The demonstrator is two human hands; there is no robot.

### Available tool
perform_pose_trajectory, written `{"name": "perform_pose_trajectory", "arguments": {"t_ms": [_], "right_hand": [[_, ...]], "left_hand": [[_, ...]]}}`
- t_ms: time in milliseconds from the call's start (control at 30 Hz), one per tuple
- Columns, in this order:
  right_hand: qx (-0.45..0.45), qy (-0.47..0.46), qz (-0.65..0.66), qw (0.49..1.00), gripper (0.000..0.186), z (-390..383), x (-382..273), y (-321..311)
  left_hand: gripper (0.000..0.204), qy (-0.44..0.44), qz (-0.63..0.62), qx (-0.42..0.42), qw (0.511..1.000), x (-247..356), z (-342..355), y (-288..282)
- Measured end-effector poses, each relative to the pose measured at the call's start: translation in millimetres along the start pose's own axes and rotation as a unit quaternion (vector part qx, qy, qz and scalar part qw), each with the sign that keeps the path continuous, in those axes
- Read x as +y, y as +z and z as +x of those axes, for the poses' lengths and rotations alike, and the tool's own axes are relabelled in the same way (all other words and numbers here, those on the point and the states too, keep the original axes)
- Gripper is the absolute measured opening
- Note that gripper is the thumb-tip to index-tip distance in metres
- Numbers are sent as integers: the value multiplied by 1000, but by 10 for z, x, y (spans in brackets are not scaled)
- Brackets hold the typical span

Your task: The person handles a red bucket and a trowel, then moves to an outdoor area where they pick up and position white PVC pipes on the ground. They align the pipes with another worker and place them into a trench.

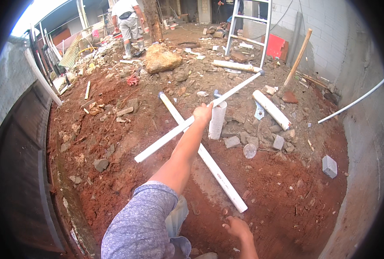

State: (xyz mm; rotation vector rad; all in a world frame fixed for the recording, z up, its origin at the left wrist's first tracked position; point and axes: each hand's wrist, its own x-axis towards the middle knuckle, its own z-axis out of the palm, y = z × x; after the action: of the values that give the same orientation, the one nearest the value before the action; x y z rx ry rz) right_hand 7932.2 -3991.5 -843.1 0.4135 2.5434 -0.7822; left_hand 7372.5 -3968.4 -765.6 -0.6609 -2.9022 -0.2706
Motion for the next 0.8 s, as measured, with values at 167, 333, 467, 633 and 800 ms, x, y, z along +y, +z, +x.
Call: {"name": "perform_pose_trajectory", "arguments": {"t_ms": [167, 333, 467, 633, 800], "right_hand": [[-4, 24, 0, 1000, 49, -17, 37, -61], [1, 36, 14, 999, 44, -70, -220, -255], [32, -11, 41, 999, 41, 7, -455, -239], [82, -8, 108, 991, 44, 9, -242, -216], [-15, -97, 367, 925, 63, 106, -435, -161]], "left_hand": [[43, 7, -40, -44, 998, 300, -337, -184], [47, -14, -229, -113, 967, 234, -850, -470], [38, -20, -550, -168, 818, -260, -1234, -557], [40, -27, -764, -220, 606, -107, -2038, -1031], [46, -7, -841, -166, 514, -115, -2366, -936]]}}
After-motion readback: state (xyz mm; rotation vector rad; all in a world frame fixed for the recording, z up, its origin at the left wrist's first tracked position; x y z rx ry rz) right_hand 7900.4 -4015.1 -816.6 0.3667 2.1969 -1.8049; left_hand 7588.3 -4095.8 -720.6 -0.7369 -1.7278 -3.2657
